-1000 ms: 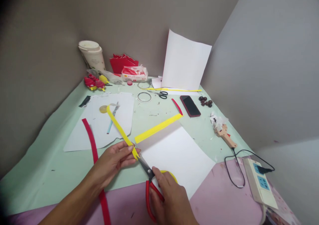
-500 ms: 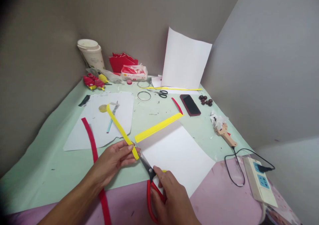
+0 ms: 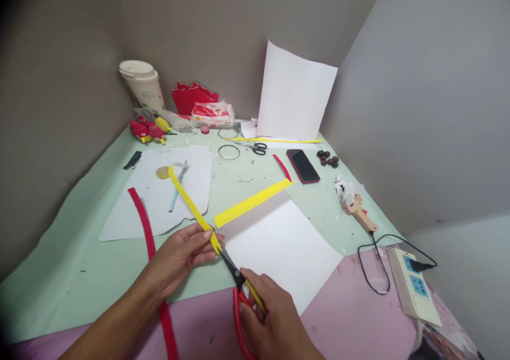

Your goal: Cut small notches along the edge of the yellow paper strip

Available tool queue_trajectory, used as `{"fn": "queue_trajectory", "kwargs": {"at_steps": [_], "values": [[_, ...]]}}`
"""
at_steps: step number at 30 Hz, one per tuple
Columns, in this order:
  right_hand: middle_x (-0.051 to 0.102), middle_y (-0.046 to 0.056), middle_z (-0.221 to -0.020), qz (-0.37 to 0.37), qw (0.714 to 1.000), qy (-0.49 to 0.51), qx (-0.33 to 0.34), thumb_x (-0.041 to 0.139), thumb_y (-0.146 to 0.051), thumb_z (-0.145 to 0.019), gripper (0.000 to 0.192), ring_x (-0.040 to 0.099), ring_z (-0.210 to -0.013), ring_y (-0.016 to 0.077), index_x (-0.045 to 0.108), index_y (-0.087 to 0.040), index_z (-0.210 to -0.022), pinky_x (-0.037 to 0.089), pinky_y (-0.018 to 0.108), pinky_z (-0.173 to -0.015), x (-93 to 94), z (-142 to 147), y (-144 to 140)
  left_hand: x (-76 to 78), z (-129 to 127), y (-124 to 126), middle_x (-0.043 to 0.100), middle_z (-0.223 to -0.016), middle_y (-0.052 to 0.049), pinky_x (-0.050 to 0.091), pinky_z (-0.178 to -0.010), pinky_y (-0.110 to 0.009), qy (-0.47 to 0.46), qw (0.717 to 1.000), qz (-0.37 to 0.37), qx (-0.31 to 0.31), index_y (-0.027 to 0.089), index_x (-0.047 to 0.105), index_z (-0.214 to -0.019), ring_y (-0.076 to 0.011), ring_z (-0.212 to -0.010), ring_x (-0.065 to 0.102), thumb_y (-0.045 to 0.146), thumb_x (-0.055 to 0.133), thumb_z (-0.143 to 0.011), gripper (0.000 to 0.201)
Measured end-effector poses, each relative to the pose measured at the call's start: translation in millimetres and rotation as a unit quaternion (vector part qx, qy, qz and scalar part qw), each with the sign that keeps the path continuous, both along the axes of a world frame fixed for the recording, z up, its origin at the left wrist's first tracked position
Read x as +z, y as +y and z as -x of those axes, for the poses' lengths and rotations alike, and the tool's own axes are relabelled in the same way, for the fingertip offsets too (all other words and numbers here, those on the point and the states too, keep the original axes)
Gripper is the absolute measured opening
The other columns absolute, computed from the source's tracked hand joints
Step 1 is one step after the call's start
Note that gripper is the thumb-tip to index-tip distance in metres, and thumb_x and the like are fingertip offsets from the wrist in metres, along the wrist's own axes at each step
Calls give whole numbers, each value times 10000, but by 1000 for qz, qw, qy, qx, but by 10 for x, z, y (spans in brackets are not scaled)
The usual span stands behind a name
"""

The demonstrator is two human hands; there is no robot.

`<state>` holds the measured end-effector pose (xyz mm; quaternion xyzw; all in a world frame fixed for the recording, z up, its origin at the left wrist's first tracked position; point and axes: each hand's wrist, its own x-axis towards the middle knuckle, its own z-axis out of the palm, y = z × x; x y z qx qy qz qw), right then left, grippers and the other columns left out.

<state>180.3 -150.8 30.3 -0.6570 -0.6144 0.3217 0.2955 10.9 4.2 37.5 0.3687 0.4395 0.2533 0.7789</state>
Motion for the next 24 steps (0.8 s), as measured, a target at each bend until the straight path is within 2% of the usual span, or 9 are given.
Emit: {"fn": "queue_trajectory", "kwargs": {"at_steps": [12, 18, 24], "values": [[663, 42, -946, 10, 998, 60, -5, 508, -199, -869, 419, 631, -890, 192, 548, -217, -1285, 487, 274, -799, 39, 13, 73, -12, -13, 3, 722, -1017, -118, 554, -766, -271, -5, 1000, 5, 0, 134, 630, -1037, -161, -849, 673, 304, 659, -836, 264], [657, 13, -931, 7, 997, 74, 4, 515, -195, -884, 407, 616, -832, 170, 538, -261, -1285, 475, 251, -756, 33, 16, 86, -11, -12, 5, 723, -1019, -115, 554, -767, -275, 0, 1000, 12, 6, 137, 631, -1022, -156, -835, 673, 308, 668, -830, 260], [662, 18, -955, 1, 998, 68, 5, 517, -185, -886, 418, 622, -856, 169, 531, -260, -1296, 479, 249, -775, -3, 20, 86, -18, -14, 0, 726, -1011, -111, 550, -749, -261, 0, 1000, 15, 9, 144, 630, -1039, -154, -831, 675, 309, 667, -833, 266]]}}
